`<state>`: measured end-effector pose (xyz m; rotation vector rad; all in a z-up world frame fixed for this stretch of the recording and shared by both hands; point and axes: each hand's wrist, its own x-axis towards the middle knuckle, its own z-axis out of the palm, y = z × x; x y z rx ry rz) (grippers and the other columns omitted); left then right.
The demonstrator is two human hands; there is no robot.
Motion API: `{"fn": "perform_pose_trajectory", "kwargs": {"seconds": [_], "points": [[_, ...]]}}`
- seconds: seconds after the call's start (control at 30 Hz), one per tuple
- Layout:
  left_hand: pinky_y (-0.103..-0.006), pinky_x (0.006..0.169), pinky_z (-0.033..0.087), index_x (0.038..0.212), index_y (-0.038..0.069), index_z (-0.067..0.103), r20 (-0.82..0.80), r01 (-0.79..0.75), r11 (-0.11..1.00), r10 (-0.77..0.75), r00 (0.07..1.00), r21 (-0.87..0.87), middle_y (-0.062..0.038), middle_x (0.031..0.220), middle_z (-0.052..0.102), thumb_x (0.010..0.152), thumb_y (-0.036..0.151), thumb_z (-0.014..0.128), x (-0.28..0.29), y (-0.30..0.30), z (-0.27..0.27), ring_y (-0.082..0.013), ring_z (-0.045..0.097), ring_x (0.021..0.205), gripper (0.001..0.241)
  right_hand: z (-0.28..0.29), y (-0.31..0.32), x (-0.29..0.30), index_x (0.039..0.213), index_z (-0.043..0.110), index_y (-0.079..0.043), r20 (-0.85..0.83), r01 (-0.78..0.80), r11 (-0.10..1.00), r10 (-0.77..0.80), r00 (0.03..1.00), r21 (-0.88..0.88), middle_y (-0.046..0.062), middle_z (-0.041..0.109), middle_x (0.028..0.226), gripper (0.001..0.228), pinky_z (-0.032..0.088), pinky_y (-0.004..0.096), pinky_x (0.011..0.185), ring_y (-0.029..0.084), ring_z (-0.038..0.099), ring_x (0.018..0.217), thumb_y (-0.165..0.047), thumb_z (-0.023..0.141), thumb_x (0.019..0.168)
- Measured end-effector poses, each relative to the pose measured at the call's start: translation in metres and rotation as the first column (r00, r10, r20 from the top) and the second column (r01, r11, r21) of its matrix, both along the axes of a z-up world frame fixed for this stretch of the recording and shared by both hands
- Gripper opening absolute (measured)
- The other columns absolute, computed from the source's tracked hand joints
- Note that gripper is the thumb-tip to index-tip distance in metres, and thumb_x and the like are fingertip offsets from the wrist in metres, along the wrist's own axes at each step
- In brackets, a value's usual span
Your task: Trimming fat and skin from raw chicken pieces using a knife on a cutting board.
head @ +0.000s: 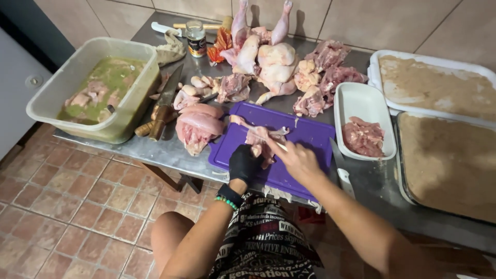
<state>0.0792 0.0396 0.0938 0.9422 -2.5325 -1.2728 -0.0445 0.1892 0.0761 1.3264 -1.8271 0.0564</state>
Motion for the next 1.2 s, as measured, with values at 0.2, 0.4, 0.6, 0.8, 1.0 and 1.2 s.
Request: {"fn": "perform_pose_trajectory", "kwargs": {"seconds": [0.2, 0.4, 0.6, 0.8, 1.0, 1.2], "points": [[-0.0506, 0.095, 0.057, 0.104, 0.012, 0.072, -0.035, -0.030, 0.999, 0.031, 0.999, 0.022, -0.016, 0.106, 0.075, 0.097, 0.055, 0.051, 0.009, -0.025, -0.025, -0.0375, 0.070, 0.108, 0.049, 0.004, -0.005, -0.016, 0.145, 0.055, -0.037, 0.055, -0.051, 0.998, 0.049, 0.997, 0.036, -0.001, 0.051, 0.072, 0.050, 0.056, 0.031, 0.043, 0.018, 0.063, 0.055, -0.022, 0.049, 0.098], [-0.0406, 0.101, 0.056, 0.113, 0.015, 0.069, 0.094, 0.096, 0.989, -0.086, 0.992, -0.110, -0.009, 0.111, 0.074, 0.084, 0.043, 0.071, 0.001, -0.012, -0.018, -0.0274, 0.070, 0.112, 0.040, 0.005, -0.009, -0.015, 0.146, 0.054, -0.036, 0.051, -0.063, 0.997, 0.060, 0.997, 0.049, -0.001, 0.048, 0.071, 0.052, 0.055, 0.032, 0.040, 0.018, 0.061, 0.053, -0.021, 0.051, 0.096], [-0.0434, 0.101, 0.056, 0.112, 0.014, 0.071, 0.092, 0.140, 0.984, -0.130, 0.987, -0.114, -0.012, 0.112, 0.074, 0.090, 0.046, 0.061, 0.020, -0.027, -0.025, -0.0313, 0.069, 0.114, 0.041, 0.008, -0.016, -0.019, 0.134, 0.062, -0.034, 0.097, -0.176, 0.981, 0.168, 0.981, 0.080, 0.001, 0.049, 0.073, 0.041, 0.056, 0.033, 0.042, 0.021, 0.063, 0.056, -0.024, 0.052, 0.096], [-0.0413, 0.102, 0.055, 0.114, 0.012, 0.069, 0.129, 0.163, 0.980, -0.148, 0.980, -0.114, -0.013, 0.114, 0.073, 0.084, 0.039, 0.073, 0.012, -0.033, -0.052, -0.0286, 0.069, 0.115, 0.040, 0.011, 0.028, -0.049, 0.145, 0.056, -0.035, 0.173, 0.029, 0.984, -0.060, 0.983, 0.177, 0.000, 0.054, 0.074, 0.058, 0.057, 0.035, 0.044, 0.019, 0.066, 0.054, -0.013, 0.055, 0.091], [-0.0519, 0.100, 0.054, 0.112, 0.000, 0.071, 0.064, 0.184, 0.980, -0.188, 0.980, 0.072, -0.025, 0.114, 0.074, 0.088, 0.055, 0.054, 0.026, -0.045, 0.048, -0.0414, 0.068, 0.115, 0.063, -0.001, 0.012, -0.011, 0.146, 0.054, -0.042, 0.486, 0.118, 0.970, -0.211, 0.848, 0.214, 0.000, 0.059, 0.075, 0.067, 0.058, 0.042, 0.047, 0.024, 0.071, 0.059, -0.016, 0.062, 0.085], [-0.0450, 0.106, 0.052, 0.130, 0.012, 0.060, 0.134, 0.240, 0.962, -0.222, 0.966, -0.132, -0.018, 0.124, 0.070, 0.083, 0.057, 0.070, -0.032, -0.069, -0.002, -0.0361, 0.065, 0.122, 0.066, -0.001, 0.066, 0.016, 0.142, 0.063, -0.034, 0.804, 0.350, 0.937, -0.208, 0.557, 0.000, 0.014, 0.075, 0.098, 0.045, 0.062, 0.050, 0.074, 0.037, 0.075, 0.091, -0.027, 0.060, 0.097]]}}
